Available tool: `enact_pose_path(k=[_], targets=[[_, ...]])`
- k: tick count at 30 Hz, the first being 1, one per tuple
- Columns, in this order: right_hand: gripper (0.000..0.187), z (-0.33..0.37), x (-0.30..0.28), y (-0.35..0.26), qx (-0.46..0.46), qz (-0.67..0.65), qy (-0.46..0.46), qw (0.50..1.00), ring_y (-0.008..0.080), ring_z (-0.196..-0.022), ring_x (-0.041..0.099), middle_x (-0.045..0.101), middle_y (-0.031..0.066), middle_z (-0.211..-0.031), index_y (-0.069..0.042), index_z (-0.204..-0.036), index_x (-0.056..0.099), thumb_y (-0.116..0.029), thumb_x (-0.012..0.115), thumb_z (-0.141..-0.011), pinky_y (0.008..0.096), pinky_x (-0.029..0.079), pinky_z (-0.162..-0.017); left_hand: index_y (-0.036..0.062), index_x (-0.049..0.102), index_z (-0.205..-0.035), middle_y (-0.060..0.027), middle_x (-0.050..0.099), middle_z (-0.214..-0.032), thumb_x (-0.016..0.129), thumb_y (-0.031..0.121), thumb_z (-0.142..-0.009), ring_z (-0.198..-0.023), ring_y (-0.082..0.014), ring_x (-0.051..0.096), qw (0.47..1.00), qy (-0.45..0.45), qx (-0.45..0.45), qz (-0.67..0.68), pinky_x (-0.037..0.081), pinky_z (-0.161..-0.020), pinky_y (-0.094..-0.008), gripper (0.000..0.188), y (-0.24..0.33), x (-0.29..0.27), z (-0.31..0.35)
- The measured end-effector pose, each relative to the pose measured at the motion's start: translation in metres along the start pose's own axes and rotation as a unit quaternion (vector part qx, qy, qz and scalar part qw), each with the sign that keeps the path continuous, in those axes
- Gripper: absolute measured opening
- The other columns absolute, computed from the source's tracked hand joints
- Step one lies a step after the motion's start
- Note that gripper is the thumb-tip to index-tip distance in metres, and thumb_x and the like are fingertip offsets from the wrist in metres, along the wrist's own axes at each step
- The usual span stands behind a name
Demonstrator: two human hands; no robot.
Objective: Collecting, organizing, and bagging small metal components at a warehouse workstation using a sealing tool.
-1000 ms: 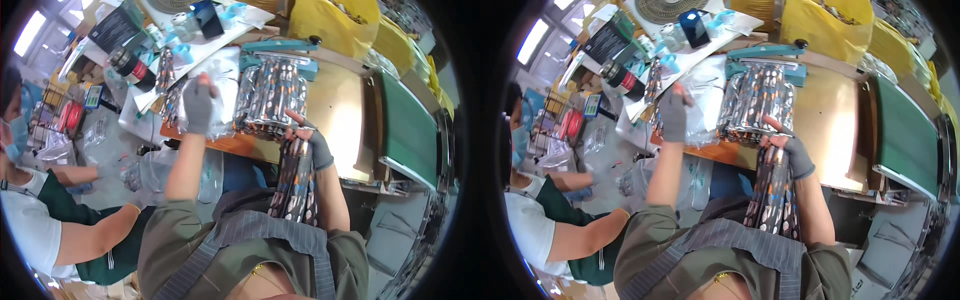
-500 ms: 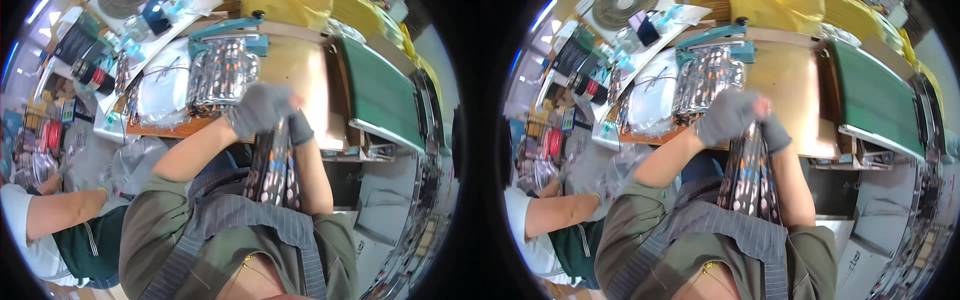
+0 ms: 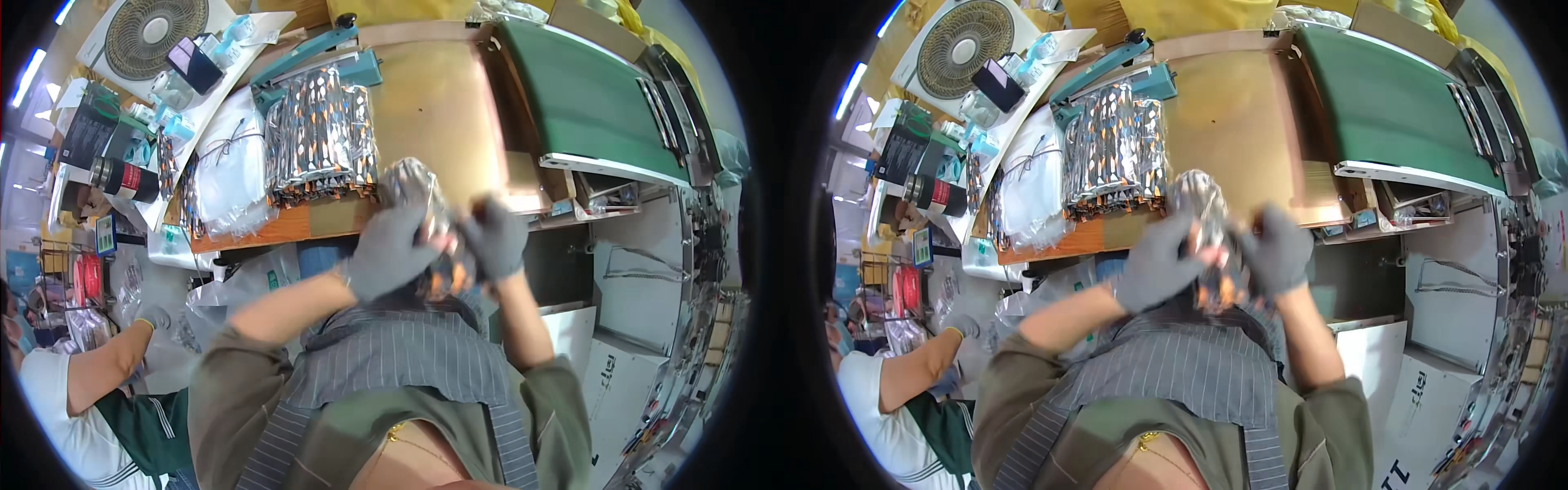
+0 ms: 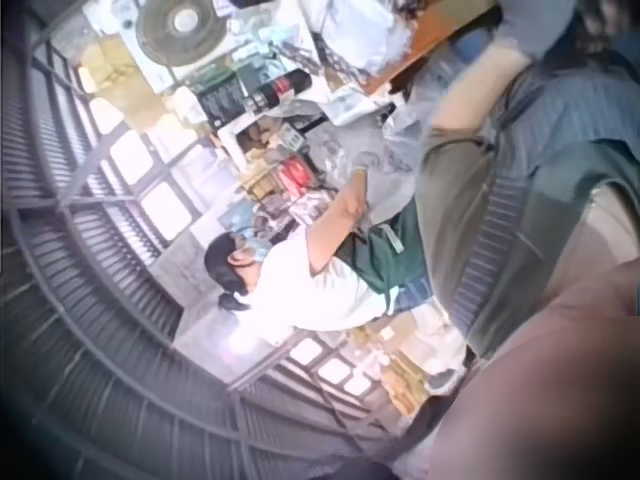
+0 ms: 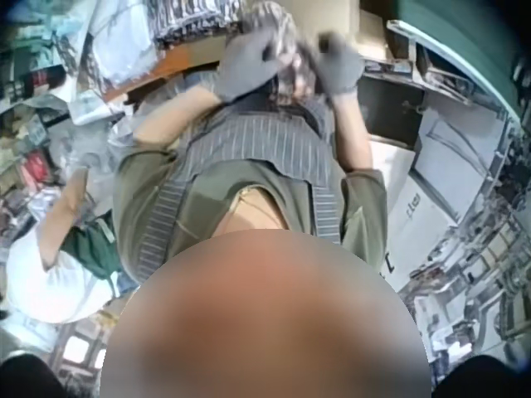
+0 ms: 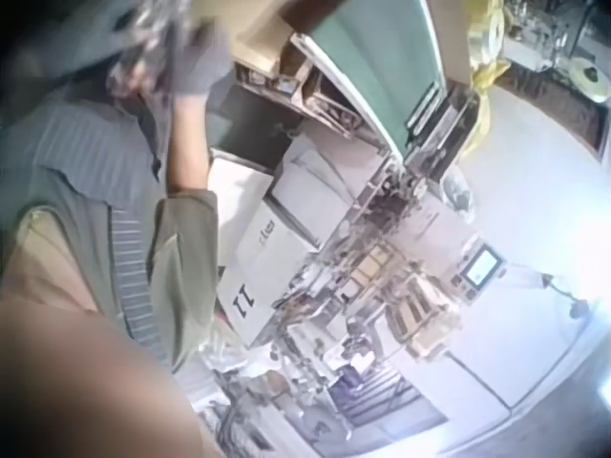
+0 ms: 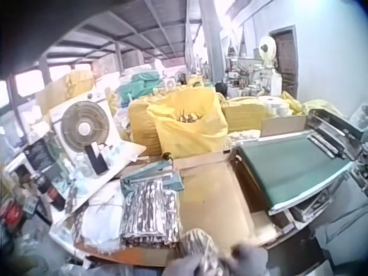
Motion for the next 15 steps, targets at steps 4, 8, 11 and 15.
enact_pose_path(k=[4,8,11,15], targets=[[0.008,-0.067,-0.057,-0.065,-0.167,-0.135,0.15,0.965,0.0131,-0.054,0.05,0.052,0.0075,-0.067,-0.003,-0.085,0.054,0.001,0.057,-0.079,0.0243,0.043,-0.055,0.0073,0.059,-0.088,-0.0146,0.059,-0.066,0.062,0.025,-0.082,-0.064,-0.0314,0.06,0.984,0.128,0.011,-0.121,0.046,-0.059,-0.0408,0.019,0.006,-0.055,-0.095],[0.008,-0.146,-0.083,-0.036,-0.146,0.102,0.072,0.981,0.0297,-0.063,0.059,0.059,0.0158,-0.071,-0.007,-0.087,0.058,-0.01,0.058,-0.08,0.0365,0.046,-0.06,0.0074,0.066,-0.083,-0.0161,0.064,-0.073,0.056,0.023,-0.083,-0.068,-0.0337,0.062,0.945,-0.084,-0.03,-0.314,0.048,-0.06,-0.0395,0.019,-0.022,-0.098,-0.153],[0.008,-0.166,-0.098,-0.034,-0.112,0.039,0.085,0.989,0.0253,-0.063,0.059,0.059,0.0141,-0.068,-0.004,-0.083,0.059,-0.009,0.054,-0.08,0.0369,0.046,-0.06,0.0015,0.065,-0.074,-0.0187,0.064,-0.071,0.054,0.02,-0.082,-0.062,-0.03,0.063,0.967,-0.186,-0.159,-0.067,0.049,-0.059,-0.037,0.023,-0.001,-0.09,-0.168],[0.011,-0.189,-0.073,-0.004,-0.066,0.036,0.023,0.997,0.016,-0.058,0.055,0.057,0.0094,-0.063,-0.001,-0.078,0.059,-0.007,0.049,-0.078,0.0307,0.045,-0.055,-0.0072,0.063,-0.08,-0.0124,0.065,-0.065,0.05,0.016,-0.083,-0.052,-0.0124,0.062,0.975,-0.021,-0.022,-0.222,0.049,-0.046,-0.0281,0.027,-0.02,-0.093,-0.186]])
Point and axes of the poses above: each hand's wrist, its own z-axis away from the middle knuckle, its own x-axis out of the palm, y = z × x, the point moved 1 cm from there along -z, towards the middle knuckle
